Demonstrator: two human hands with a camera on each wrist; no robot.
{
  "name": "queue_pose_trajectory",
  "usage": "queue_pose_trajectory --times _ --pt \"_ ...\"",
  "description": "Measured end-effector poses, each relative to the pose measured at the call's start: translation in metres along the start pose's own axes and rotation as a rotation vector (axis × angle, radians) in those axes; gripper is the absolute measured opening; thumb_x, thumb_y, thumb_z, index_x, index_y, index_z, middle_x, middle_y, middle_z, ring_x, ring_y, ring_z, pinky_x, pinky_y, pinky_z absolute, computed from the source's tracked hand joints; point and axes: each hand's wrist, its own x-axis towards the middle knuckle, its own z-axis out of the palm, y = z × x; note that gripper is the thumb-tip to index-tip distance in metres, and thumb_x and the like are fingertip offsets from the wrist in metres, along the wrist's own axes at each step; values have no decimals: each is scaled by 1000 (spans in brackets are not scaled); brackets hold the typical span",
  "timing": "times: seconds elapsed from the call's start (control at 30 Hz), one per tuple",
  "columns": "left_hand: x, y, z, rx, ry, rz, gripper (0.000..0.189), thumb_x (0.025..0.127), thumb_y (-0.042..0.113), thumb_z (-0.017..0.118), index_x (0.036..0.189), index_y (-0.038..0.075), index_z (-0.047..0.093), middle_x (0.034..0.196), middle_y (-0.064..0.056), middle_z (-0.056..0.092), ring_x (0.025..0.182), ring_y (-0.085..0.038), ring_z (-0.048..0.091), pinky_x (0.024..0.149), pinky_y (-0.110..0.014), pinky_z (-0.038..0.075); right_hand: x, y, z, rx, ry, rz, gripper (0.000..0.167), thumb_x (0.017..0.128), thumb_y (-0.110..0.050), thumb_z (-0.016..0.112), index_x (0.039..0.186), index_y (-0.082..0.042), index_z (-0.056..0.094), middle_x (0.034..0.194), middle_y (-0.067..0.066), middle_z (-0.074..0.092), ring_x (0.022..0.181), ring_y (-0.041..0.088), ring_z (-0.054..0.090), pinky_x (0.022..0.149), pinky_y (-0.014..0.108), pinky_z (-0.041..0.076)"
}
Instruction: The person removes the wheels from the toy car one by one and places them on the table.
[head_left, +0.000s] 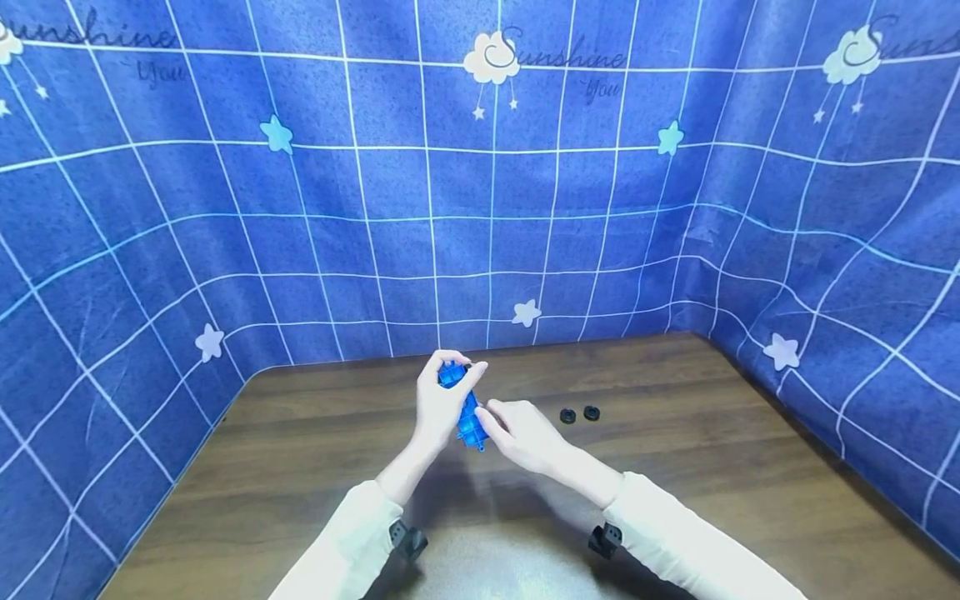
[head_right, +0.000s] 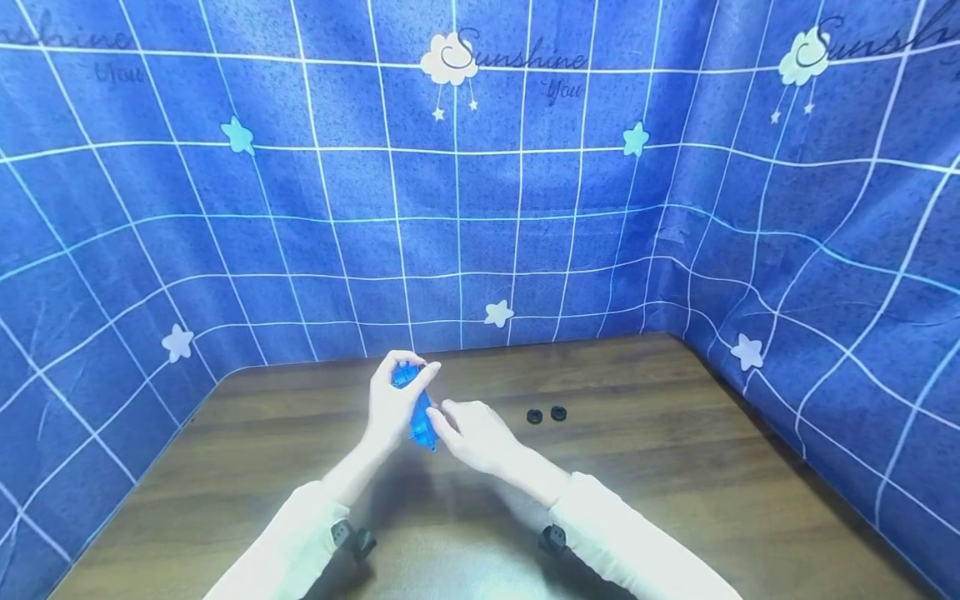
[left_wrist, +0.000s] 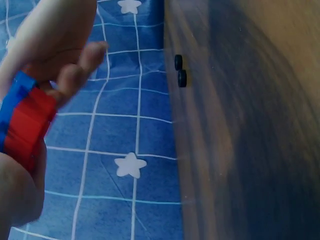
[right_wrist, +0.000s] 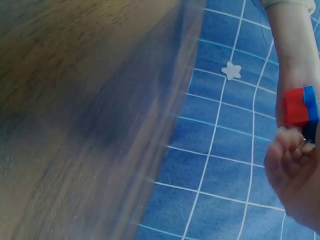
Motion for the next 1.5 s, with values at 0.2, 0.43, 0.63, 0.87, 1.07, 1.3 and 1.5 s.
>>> queue_pose_trajectory --times 0.2,0.43,0.63,0.87,1.07,1.3,1.5 --pt "1 1 -2 -109 -100 -90 29 76 27 78 90 12 58 87 -2 59 65 -15 57 53 -42 55 -5 -2 4 74 -3 -117 24 101 -16 36 83 -12 53 62 -8 43 58 4 42 55 18 40" --pt "1 1 1 -172 -146 -89 23 79 18 76 89 11 56 86 -1 61 61 -16 60 53 -44 55 -7 0 3 184 -6 -125 27 101 -13 36 81 -11 53 61 -8 45 56 1 39 50 16 36" --pt "2 -1 0 -233 -147 -98 44 88 15 66 125 8 43 113 -7 59 80 -21 66 64 -43 57 0 4 4 243 107 -59 24 94 -17 53 71 -12 49 57 -10 38 51 0 34 45 17 29" --pt "-6 3 4 -190 -209 -327 71 98 34 48 148 10 4 146 -20 33 124 -31 46 98 -48 44 6 11 -1 197 303 73 30 95 -22 52 67 -15 45 54 -10 37 48 2 31 44 18 25" --pt "-9 9 13 -33 -219 -337 58 99 45 36 138 2 33 112 -19 61 90 -15 64 78 -29 53 7 5 -2 107 311 79 32 91 -30 58 68 -15 42 57 -8 36 51 5 33 46 18 24" --pt "-7 13 10 56 -146 -236 48 100 39 40 134 4 40 106 -20 64 80 -18 65 65 -26 53 5 -2 3 119 289 46 32 91 -31 60 70 -15 42 59 -8 37 55 5 37 49 17 26" --pt "-13 33 5 100 -170 -136 46 102 21 39 144 4 29 116 -29 60 96 -40 64 75 -35 56 6 0 3 63 279 -45 29 89 -29 62 71 -15 43 61 -7 39 55 3 35 49 16 27"
